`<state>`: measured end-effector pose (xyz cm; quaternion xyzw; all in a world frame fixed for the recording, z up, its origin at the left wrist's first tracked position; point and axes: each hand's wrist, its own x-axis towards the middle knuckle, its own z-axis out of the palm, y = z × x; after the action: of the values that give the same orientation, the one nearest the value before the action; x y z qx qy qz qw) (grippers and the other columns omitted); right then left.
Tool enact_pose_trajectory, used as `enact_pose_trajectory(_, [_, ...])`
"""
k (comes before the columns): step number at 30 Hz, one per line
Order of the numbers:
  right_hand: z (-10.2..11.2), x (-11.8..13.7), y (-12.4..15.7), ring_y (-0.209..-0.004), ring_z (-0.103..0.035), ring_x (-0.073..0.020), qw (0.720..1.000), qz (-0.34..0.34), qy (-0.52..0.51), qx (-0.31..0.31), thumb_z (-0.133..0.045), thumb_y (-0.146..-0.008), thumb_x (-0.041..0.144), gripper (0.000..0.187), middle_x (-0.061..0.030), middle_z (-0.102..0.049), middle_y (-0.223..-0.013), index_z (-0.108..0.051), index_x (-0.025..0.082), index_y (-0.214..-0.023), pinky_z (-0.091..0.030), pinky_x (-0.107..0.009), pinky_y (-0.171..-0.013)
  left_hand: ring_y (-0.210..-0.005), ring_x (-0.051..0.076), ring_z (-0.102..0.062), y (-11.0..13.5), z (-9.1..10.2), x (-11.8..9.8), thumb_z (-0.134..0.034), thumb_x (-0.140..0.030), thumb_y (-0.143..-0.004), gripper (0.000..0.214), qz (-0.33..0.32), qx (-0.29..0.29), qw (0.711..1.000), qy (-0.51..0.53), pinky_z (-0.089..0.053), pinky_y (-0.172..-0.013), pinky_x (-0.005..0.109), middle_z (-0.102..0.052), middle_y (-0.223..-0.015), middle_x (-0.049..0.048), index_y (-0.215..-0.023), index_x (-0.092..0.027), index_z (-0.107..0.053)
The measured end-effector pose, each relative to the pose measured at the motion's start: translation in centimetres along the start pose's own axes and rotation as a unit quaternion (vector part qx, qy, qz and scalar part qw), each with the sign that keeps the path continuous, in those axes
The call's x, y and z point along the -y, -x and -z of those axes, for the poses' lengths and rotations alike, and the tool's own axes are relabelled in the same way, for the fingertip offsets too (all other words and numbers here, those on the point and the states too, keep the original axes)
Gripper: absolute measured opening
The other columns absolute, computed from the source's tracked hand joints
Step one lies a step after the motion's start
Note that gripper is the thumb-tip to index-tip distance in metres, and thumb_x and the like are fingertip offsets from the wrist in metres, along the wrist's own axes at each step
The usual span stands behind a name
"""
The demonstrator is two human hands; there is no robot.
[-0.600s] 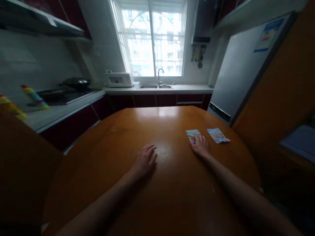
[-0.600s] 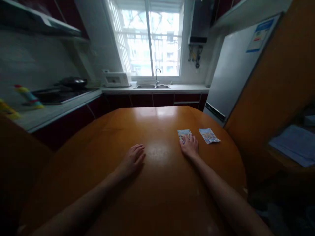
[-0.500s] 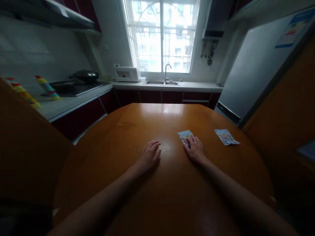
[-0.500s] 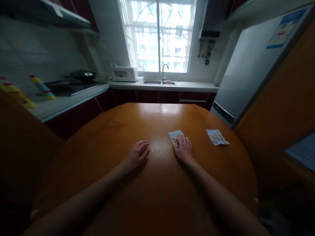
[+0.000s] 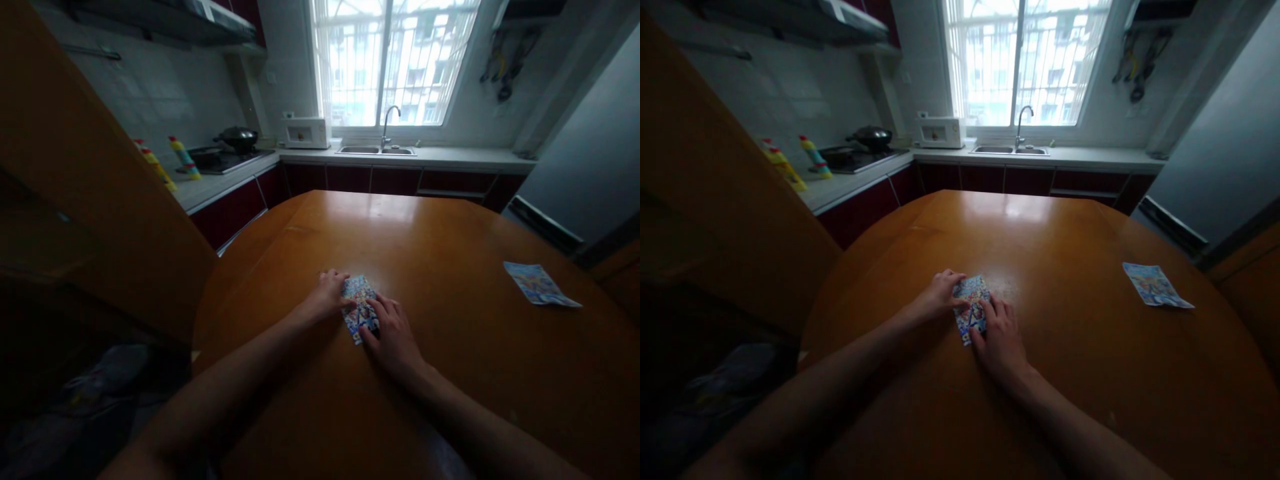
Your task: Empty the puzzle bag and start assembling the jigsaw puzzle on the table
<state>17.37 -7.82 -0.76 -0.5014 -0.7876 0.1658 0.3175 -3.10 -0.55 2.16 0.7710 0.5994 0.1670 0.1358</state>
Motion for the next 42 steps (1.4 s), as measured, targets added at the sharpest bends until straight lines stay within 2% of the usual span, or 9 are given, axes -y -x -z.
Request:
enact_pose_trajectory(5, [0.1,0.3,0.0,-0.132,-0.046,-0.0366,1.000,-0.007,-0.011,0.009,-0.063,-0.085,0.031,0.051,-0.0176,-0.055,-0.145,-0.061,0.017,-0.135,-0.040,-0.056,-0.112,-0.084,0.025,-0.062,-0.7,1.2,0.1,-0.093,-0.040,-0.056,0.049,0.057,0.071,0.996,0.023,-0.046,-0.072,0.030,-0.066,-0.088,0.0073,-0.093,-0.015,-0.073])
enact_pose_trajectory(9, [0.1,0.1,-0.4,-0.131,-0.046,-0.0358,0.999,-0.014,-0.032,0.010,-0.066,-0.083,0.030,0.055,-0.0173,-0.056,-0.144,-0.060,0.015,-0.135,-0.040,-0.054,-0.112,-0.079,0.022,-0.058,-0.9,1.0,0.6,-0.085,-0.040,-0.067,0.029,0.021,0.065,0.997,0.034,-0.043,-0.070,0.028,-0.061,-0.078,0.0041,-0.075,-0.017,-0.068])
enact_pose_trajectory(12, [0.0,-0.8,-1.3,-0.127,-0.050,-0.0347,0.998,-0.021,-0.064,-0.015,-0.067,-0.081,0.030,0.058,-0.0159,-0.060,-0.138,-0.057,0.017,-0.138,-0.042,-0.053,-0.110,-0.084,0.020,-0.057,-0.8,0.2,0.4,-0.075,-0.036,-0.080,0.020,-0.031,0.009,0.998,0.062,-0.046,-0.078,0.029,-0.062,-0.085,0.0053,-0.080,-0.017,-0.067])
enact_pose_trajectory(19, [0.4,-3.7,-4.6,-0.090,-0.066,-0.0250,0.978,-0.084,-0.186,-0.047,-0.065,-0.084,0.033,0.066,-0.0094,-0.072,-0.104,-0.047,0.017,-0.145,-0.053,-0.040,-0.085,-0.084,0.017,-0.063,-0.7,-2.1,-1.7,-0.054,-0.030,-0.095,0.021,-0.086,-0.012,0.959,0.269,-0.047,-0.076,0.025,-0.070,-0.090,0.0029,-0.099,-0.016,-0.069])
enact_pose_trajectory(24, [0.9,-4.2,-5.3,-0.083,-0.066,-0.0215,0.976,-0.075,-0.194,-0.063,-0.055,-0.088,0.027,0.015,-0.0046,-0.072,-0.087,-0.065,0.020,-0.095,-0.048,-0.031,-0.073,-0.085,0.018,-0.065,-1.4,-3.0,-2.4,-0.051,-0.033,-0.097,0.028,-0.107,-0.020,0.952,0.285,-0.047,-0.077,0.025,-0.073,-0.093,0.0048,-0.102,-0.016,-0.073])
enact_pose_trajectory(28, [1.3,-3.8,-5.4,-0.066,-0.058,-0.0180,0.978,-0.088,-0.175,-0.072,-0.053,-0.093,0.037,0.022,-0.0009,-0.065,-0.071,-0.059,0.021,-0.080,-0.038,-0.027,-0.060,-0.067,0.015,-0.055,-1.5,-3.0,-2.8,-0.046,-0.044,-0.101,0.045,-0.073,-0.044,0.972,0.218,-0.041,-0.064,0.024,-0.063,-0.070,0.0021,-0.077,-0.014,-0.068])
enact_pose_trajectory(33, [1.1,-4.3,-6.5,-0.069,-0.058,-0.0177,0.979,-0.082,-0.156,-0.103,-0.049,-0.096,0.036,0.025,-0.0013,-0.064,-0.071,-0.057,0.021,-0.077,-0.038,-0.027,-0.062,-0.084,0.017,-0.065,-2.0,-3.2,-3.3,-0.048,-0.032,-0.099,0.030,-0.100,-0.052,0.958,0.264,-0.048,-0.079,0.026,-0.072,-0.092,0.0051,-0.102,-0.016,-0.073])
enact_pose_trajectory(37, [0.7,-5.0,-8.0,-0.084,-0.065,-0.0199,0.978,-0.045,-0.175,-0.101,-0.048,-0.094,0.026,0.019,-0.0054,-0.072,-0.090,-0.065,0.019,-0.098,-0.045,-0.029,-0.074,-0.101,0.020,-0.065,-3.4,-3.8,-3.1,-0.056,-0.016,-0.088,0.027,-0.143,-0.075,0.947,0.279,-0.050,-0.092,0.029,-0.071,-0.107,0.0094,-0.109,-0.014,-0.074])
enact_pose_trajectory(42, [0.2,-5.3,-9.6,-0.092,-0.067,-0.0222,0.983,-0.027,-0.163,-0.083,-0.051,-0.091,0.021,0.023,-0.0078,-0.074,-0.099,-0.068,0.021,-0.107,-0.047,-0.032,-0.082,-0.097,0.021,-0.066,-4.8,-4.3,-2.6,-0.061,-0.024,-0.091,0.026,-0.129,-0.076,0.958,0.243,-0.050,-0.089,0.031,-0.073,-0.105,0.0091,-0.112,-0.014,-0.071])
